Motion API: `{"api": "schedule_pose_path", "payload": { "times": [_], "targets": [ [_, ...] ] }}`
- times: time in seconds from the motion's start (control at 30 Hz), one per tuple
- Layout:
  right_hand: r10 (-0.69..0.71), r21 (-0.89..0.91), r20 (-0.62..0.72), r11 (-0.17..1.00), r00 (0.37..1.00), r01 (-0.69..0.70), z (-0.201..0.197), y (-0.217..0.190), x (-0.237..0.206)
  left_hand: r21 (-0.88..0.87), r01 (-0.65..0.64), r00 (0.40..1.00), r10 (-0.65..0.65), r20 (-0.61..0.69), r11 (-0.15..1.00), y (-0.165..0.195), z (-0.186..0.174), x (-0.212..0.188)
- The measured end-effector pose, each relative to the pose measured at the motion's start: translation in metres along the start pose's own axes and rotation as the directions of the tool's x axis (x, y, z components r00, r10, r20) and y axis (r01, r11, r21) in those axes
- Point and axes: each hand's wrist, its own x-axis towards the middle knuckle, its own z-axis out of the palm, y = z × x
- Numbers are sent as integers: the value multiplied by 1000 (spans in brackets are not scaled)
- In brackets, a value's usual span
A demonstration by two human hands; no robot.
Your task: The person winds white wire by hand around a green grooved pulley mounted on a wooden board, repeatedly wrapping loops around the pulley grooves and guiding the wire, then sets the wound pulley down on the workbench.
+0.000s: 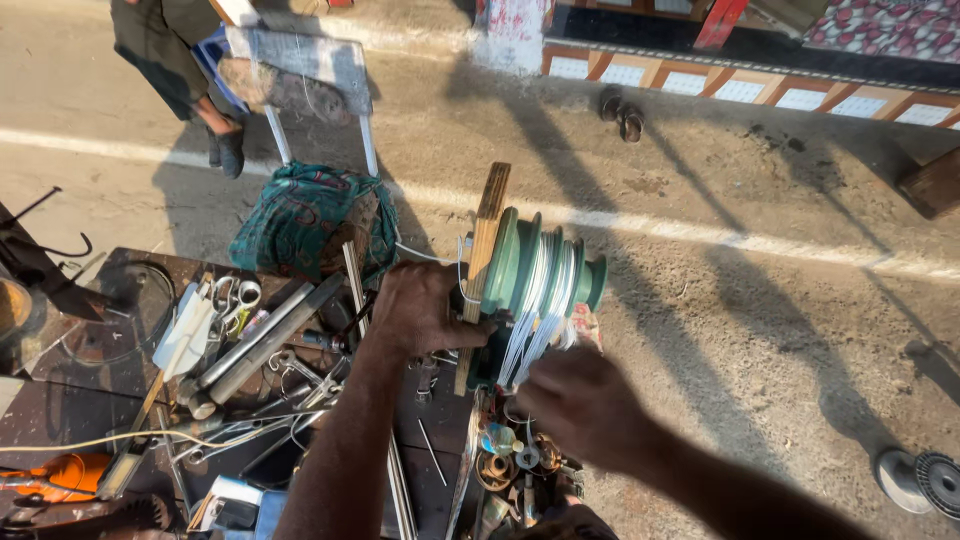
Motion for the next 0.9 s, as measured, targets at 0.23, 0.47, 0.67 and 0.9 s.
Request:
{"api": "schedule_pose_path", "payload": {
  "times": [0.23, 0.47, 0.67, 0.9],
  "targets": [
    [528, 680, -97, 654, 843, -332, 1, 197, 52, 51, 18, 999, -20, 46, 999, 3, 0, 2],
    [571, 107, 525, 691, 631, -715, 186, 50, -80, 22, -46, 999, 47, -18, 999, -2, 6, 1],
    [231, 340, 77, 908, 970, -243, 54, -41, -45, 49, 42, 999, -43, 8, 998, -2, 5, -2],
    [170, 81, -257, 985, 951, -154, -61, 141, 64, 32, 18, 999, -19, 27, 999, 6, -1, 0]
  ]
}}
